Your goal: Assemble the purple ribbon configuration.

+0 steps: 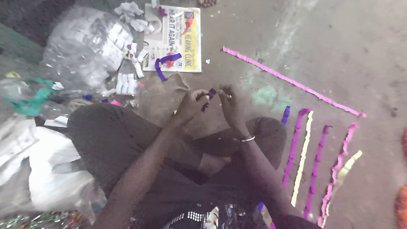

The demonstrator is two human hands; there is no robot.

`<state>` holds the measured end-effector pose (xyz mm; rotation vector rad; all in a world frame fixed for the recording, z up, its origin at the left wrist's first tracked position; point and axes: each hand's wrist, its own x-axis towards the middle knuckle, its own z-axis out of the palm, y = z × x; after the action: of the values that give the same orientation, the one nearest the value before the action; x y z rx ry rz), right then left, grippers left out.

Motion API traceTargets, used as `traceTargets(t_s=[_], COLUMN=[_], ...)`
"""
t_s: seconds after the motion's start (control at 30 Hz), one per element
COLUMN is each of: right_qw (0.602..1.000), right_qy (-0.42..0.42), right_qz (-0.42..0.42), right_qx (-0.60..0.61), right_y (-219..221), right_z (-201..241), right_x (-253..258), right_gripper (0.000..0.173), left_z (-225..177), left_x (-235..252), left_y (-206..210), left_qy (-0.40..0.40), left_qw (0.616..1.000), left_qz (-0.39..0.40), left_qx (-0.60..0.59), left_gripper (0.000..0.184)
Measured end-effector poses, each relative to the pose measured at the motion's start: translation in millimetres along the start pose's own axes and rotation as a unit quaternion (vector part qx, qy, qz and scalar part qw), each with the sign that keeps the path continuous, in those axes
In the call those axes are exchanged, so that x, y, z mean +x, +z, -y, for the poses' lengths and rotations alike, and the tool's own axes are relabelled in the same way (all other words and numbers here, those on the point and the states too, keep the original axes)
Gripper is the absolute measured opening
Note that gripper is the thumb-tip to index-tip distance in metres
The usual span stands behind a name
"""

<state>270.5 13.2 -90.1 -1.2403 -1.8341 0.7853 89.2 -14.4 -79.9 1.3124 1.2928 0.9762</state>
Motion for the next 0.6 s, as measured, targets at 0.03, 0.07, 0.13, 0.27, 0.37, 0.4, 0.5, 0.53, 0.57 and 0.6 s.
traceTargets(t_s=[0.03,0.07,0.13,0.27,0.37,0.4,0.5,0.53,0.57,0.6], right_qw=[1.000,0.998,0.987,0.940,0.925,0.921,0.917,0.915,0.911,0.906], right_qy=[0.007,0.027,0.058,0.179,0.217,0.229,0.241,0.238,0.242,0.248], right_qz=[0.017,0.047,0.081,0.047,0.004,-0.011,-0.060,-0.082,-0.104,-0.125], right_qx=[0.010,0.042,0.127,0.286,0.313,0.315,0.311,0.316,0.318,0.318], right_y=[0,-1,3,8,1,-3,-15,-18,-21,-25], right_z=[4,7,8,4,5,6,3,0,-3,-6], right_x=[-2,-3,-2,2,8,10,13,15,17,20], right_gripper=[0.032,0.037,0.034,0.020,0.014,0.017,0.022,0.022,0.022,0.021], left_z=[0,0,4,7,11,12,10,8,8,7], left_x=[0,0,1,2,5,6,7,7,7,7], left_y=[1,1,1,0,-6,-7,-7,-7,-9,-11], left_qy=[-0.012,-0.014,0.005,0.015,-0.004,-0.020,-0.078,-0.088,-0.094,-0.097], left_qw=[1.000,1.000,1.000,1.000,0.996,0.994,0.991,0.990,0.987,0.985], left_qz=[-0.007,-0.013,-0.012,0.009,0.028,0.028,0.013,0.008,0.009,0.011], left_qx=[-0.002,-0.005,-0.022,0.013,0.088,0.101,0.109,0.114,0.129,0.144], left_gripper=[0.021,0.021,0.020,0.020,0.021,0.021,0.025,0.025,0.025,0.025])
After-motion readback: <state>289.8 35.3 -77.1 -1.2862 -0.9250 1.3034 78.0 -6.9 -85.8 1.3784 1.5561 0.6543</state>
